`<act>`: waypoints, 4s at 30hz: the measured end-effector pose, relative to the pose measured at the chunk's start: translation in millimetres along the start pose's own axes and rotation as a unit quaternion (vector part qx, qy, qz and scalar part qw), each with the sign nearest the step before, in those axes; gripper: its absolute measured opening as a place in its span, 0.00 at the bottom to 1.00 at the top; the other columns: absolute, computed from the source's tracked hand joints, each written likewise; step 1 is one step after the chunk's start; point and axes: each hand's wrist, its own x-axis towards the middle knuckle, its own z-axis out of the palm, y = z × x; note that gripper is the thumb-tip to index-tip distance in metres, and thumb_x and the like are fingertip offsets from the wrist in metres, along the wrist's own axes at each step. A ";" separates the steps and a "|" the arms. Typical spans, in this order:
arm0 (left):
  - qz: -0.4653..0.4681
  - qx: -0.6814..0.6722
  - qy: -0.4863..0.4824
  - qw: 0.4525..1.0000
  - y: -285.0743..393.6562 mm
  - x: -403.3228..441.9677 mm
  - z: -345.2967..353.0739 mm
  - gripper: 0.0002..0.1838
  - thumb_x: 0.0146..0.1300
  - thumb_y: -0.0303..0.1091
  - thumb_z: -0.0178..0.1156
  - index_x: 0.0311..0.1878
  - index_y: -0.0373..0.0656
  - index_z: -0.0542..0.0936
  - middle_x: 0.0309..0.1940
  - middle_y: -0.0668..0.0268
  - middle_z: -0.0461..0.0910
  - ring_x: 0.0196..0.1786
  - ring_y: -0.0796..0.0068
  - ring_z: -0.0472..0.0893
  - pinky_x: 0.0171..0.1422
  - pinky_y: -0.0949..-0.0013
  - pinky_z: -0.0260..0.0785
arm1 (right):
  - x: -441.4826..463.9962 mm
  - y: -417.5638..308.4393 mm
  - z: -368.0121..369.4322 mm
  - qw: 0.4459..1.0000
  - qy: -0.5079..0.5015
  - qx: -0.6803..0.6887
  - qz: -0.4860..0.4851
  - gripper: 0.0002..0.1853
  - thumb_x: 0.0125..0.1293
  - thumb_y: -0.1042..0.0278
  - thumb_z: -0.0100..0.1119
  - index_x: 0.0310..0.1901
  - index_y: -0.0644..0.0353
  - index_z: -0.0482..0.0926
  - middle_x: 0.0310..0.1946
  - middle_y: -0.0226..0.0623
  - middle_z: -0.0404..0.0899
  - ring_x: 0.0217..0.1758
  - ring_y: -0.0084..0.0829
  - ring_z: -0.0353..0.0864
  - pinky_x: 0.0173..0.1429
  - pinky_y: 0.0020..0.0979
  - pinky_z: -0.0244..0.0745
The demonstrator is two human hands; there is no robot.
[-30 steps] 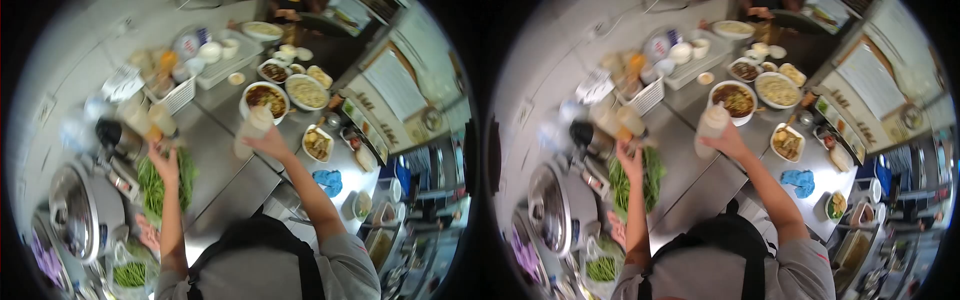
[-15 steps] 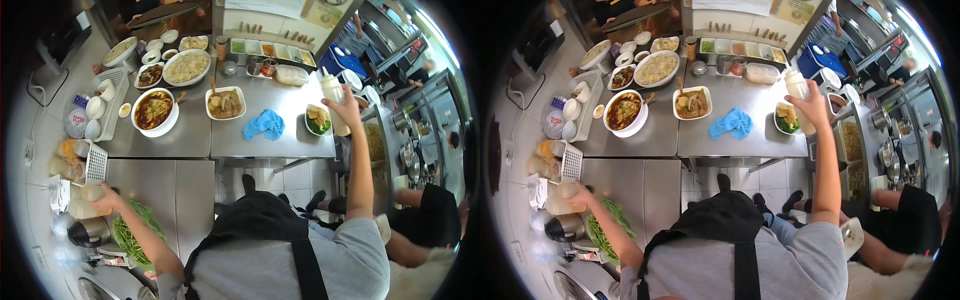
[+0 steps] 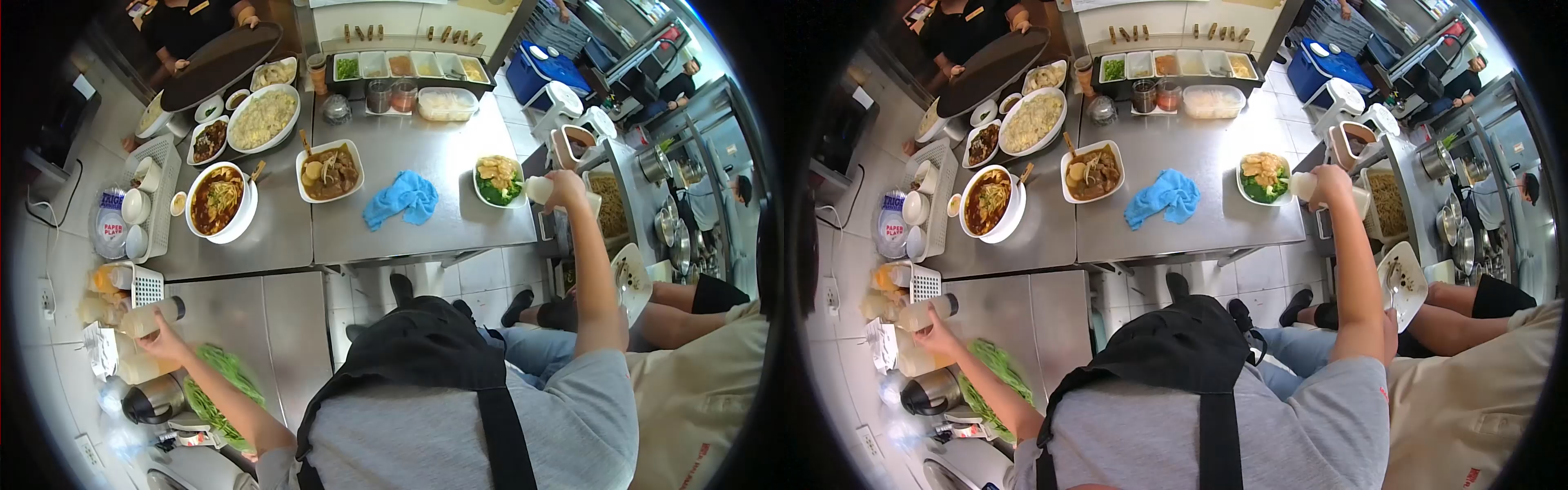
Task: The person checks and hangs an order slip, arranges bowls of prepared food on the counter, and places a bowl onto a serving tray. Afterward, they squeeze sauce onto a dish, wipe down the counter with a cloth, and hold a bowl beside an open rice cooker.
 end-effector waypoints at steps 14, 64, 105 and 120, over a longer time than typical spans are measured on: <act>-0.095 -0.034 -0.001 0.995 56.5 -61.6 -83.1 0.32 0.52 0.24 0.70 0.60 0.34 0.68 0.51 0.54 0.77 0.50 0.68 0.78 0.55 0.65 0.75 | 83.9 6.8 -31.7 0.975 0.089 -0.194 -0.058 0.19 0.41 0.67 0.72 0.39 0.45 0.85 0.42 0.36 0.84 0.47 0.36 0.83 0.48 0.36 0.78; -0.068 -0.022 0.032 0.997 -45.7 -17.9 -87.5 0.28 0.55 0.22 0.66 0.59 0.33 0.67 0.54 0.55 0.73 0.56 0.66 0.75 0.58 0.66 0.68 | -79.4 -411.4 59.2 0.614 -0.253 0.696 -0.273 0.17 0.69 0.65 0.52 0.58 0.57 0.73 0.44 0.31 0.78 0.45 0.24 0.78 0.49 0.27 0.74; -0.495 -0.183 -0.272 0.805 44.2 18.1 182.8 0.27 0.73 0.50 0.44 0.65 0.39 0.69 0.58 0.61 0.75 0.59 0.73 0.72 0.66 0.69 0.60 | -5.7 -546.4 -48.1 0.556 -0.381 0.705 -0.220 0.29 0.73 0.45 0.41 0.71 0.46 0.57 0.60 0.31 0.69 0.57 0.28 0.70 0.59 0.37 0.65; -0.414 -0.191 -0.359 0.814 148.3 138.9 279.3 0.20 0.71 0.52 0.46 0.49 0.48 0.77 0.38 0.69 0.81 0.37 0.77 0.78 0.48 0.70 0.68 | 44.9 -499.0 -234.7 0.555 -0.357 0.701 -0.271 0.27 0.72 0.43 0.40 0.70 0.38 0.59 0.55 0.34 0.72 0.56 0.32 0.70 0.62 0.41 0.62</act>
